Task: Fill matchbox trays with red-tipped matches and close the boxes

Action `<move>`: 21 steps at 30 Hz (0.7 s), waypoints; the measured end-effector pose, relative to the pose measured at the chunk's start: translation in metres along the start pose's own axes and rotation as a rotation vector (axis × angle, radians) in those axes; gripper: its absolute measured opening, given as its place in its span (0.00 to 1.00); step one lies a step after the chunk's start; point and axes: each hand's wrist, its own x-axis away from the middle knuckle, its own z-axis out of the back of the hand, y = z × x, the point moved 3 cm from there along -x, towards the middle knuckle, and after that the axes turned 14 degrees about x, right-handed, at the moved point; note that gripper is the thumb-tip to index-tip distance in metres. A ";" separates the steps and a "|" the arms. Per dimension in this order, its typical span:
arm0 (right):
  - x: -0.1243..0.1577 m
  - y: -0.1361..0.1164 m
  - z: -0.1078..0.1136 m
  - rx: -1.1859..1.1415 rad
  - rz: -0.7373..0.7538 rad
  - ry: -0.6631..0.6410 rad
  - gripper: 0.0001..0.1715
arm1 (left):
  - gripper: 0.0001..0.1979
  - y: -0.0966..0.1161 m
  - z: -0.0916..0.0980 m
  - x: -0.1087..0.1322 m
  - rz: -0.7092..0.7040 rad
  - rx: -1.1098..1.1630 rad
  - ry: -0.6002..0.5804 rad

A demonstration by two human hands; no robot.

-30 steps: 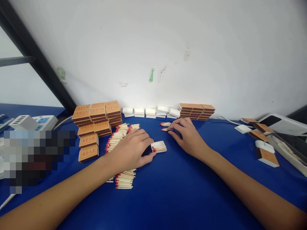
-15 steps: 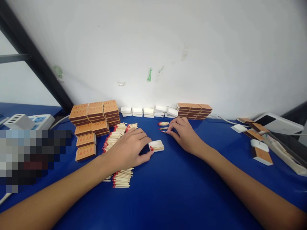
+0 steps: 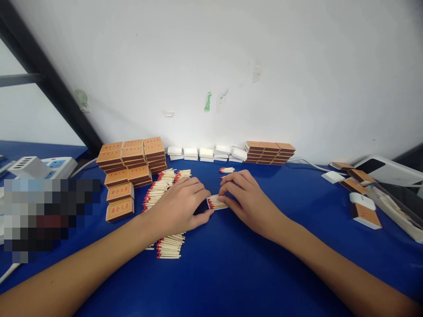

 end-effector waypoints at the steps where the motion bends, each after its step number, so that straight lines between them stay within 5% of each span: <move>1: 0.000 0.004 0.002 -0.018 0.001 -0.008 0.04 | 0.11 0.000 0.000 0.000 0.006 -0.001 -0.007; 9: 0.000 0.012 0.007 -0.132 0.017 -0.167 0.06 | 0.12 -0.001 0.001 0.002 0.025 -0.014 -0.028; 16: -0.001 0.014 -0.002 -0.235 -0.052 -0.160 0.10 | 0.12 -0.002 0.001 0.002 0.025 -0.006 -0.037; 21: -0.003 0.040 -0.011 -0.100 -0.170 0.044 0.09 | 0.12 -0.001 0.002 0.002 0.028 -0.007 -0.037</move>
